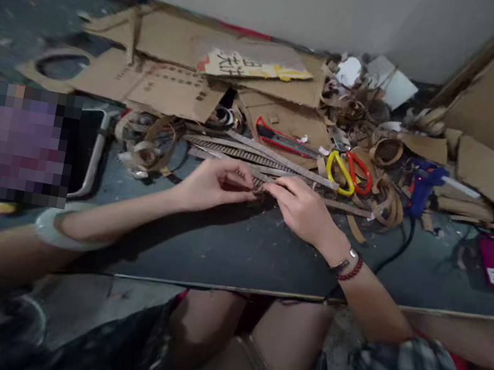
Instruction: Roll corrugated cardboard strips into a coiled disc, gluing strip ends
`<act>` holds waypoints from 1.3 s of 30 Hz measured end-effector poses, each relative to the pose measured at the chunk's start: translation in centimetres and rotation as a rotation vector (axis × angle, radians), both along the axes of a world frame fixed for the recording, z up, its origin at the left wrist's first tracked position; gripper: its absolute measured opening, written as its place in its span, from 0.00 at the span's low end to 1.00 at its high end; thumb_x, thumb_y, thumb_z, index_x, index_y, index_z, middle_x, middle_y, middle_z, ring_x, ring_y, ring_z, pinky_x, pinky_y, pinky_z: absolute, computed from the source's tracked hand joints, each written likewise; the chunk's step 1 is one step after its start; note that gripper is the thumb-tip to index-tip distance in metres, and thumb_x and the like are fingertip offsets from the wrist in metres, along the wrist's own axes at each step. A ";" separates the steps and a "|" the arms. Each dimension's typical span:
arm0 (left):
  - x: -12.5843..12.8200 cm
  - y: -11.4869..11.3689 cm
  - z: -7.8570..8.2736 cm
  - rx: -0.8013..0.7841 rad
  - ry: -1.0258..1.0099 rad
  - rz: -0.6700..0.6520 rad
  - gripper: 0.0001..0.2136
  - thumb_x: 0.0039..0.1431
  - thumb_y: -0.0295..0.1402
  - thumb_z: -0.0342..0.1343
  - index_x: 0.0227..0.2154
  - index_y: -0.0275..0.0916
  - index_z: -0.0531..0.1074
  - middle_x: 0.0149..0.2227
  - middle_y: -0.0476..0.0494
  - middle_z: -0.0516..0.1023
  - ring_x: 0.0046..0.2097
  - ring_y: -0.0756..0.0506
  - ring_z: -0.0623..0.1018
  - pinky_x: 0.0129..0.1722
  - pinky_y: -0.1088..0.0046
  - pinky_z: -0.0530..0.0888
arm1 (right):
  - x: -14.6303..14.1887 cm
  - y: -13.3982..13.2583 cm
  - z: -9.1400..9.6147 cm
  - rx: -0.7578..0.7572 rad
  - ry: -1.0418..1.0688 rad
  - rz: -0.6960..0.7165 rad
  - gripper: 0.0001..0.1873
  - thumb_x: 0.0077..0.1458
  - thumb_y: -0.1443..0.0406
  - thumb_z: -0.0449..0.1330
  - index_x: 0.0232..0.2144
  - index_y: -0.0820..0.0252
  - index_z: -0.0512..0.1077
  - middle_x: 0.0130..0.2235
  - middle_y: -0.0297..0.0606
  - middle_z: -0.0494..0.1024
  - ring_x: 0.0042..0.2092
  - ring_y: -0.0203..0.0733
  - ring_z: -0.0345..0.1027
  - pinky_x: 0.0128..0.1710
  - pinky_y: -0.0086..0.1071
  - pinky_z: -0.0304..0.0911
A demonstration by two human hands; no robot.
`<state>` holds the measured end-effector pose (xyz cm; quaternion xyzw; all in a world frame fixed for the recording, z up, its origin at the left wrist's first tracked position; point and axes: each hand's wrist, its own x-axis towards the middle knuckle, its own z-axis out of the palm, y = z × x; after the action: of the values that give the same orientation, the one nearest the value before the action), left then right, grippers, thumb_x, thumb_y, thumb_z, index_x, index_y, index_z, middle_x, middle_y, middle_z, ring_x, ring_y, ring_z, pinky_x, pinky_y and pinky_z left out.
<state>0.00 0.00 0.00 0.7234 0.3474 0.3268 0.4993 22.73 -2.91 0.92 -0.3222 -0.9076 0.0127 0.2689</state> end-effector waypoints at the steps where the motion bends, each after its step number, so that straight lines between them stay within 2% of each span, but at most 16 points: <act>1: 0.0 0.0 0.0 0.000 0.001 0.004 0.12 0.51 0.36 0.62 0.32 0.35 0.67 0.30 0.43 0.79 0.35 0.44 0.82 0.38 0.70 0.79 | 0.0 0.2 0.0 -0.005 -0.002 -0.004 0.15 0.61 0.72 0.49 0.46 0.65 0.72 0.44 0.46 0.75 0.47 0.44 0.70 0.47 0.38 0.69; 11: 0.1 -0.1 0.5 -0.087 -0.112 0.094 0.13 0.46 0.34 0.65 0.30 0.35 0.67 0.31 0.47 0.78 0.34 0.48 0.80 0.37 0.75 0.77 | -0.2 0.4 0.0 -0.045 0.075 0.020 0.14 0.60 0.73 0.51 0.46 0.66 0.72 0.43 0.45 0.75 0.46 0.41 0.69 0.48 0.38 0.69; 39: 0.3 -0.2 0.5 -0.104 -0.134 0.126 0.14 0.45 0.35 0.66 0.29 0.35 0.67 0.29 0.47 0.77 0.32 0.49 0.79 0.36 0.74 0.77 | -0.3 0.4 0.0 -0.020 0.084 0.024 0.13 0.59 0.72 0.52 0.44 0.64 0.73 0.41 0.44 0.75 0.44 0.41 0.68 0.44 0.38 0.69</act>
<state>0.29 -0.24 0.54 0.6495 0.3747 0.3867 0.5368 22.44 -2.54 0.91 -0.3134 -0.8990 0.0386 0.3035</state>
